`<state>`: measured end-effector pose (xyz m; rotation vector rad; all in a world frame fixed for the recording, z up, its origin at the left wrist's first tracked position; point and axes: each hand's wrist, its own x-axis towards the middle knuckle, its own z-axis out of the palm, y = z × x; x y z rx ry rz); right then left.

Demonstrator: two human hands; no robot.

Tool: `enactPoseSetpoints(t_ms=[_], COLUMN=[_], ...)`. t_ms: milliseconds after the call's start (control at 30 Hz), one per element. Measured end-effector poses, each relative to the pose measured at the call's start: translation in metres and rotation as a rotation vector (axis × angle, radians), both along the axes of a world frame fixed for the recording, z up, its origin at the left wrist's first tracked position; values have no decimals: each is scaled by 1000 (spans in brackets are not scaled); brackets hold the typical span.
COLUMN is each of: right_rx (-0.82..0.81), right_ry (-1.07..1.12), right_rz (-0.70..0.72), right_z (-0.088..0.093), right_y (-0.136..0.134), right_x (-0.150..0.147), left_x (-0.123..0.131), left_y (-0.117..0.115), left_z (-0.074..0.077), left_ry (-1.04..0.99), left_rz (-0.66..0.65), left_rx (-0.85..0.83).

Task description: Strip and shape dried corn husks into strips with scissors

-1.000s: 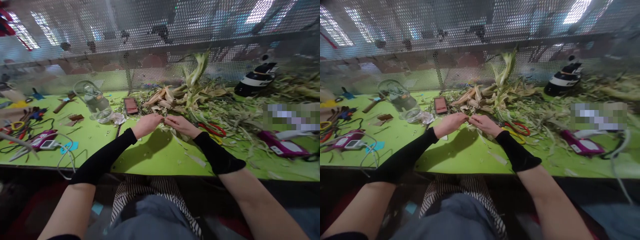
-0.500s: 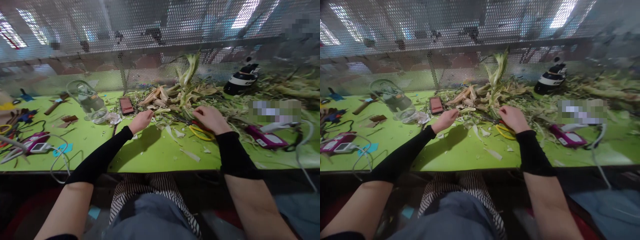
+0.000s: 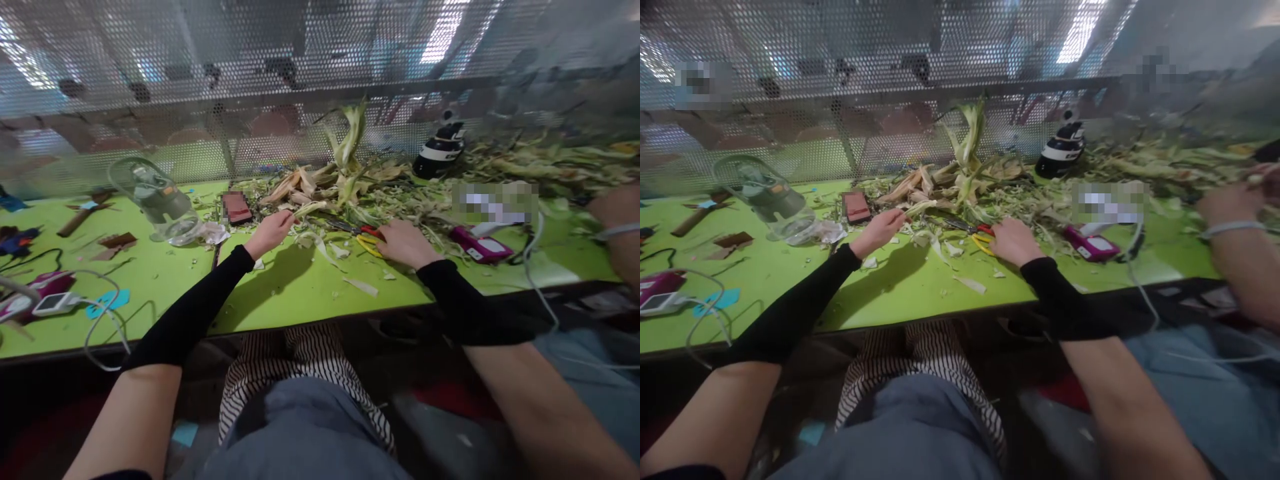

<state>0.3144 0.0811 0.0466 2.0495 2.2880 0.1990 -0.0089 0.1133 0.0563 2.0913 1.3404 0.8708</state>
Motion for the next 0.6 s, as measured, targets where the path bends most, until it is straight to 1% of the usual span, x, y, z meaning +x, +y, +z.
enactPoseSetpoints(t_ms=[133,267,433,600], right_rx=[-61,-115,-133,-131], right_ry=[-36,-36,-24,4], right_rz=[-10,-8,-24,-66], right_z=[4,8,10,10], right_y=[3,6,9,19], right_x=[-8,-10,-13,-21], left_x=[-2,-5,-10,-15], left_y=[-4,-9,-19,-29], left_z=[2,2,4,12], left_ry=[-65,-131,-139,-163], left_rz=[8,36,59,57], left_rx=[-56,-61,-60,-73])
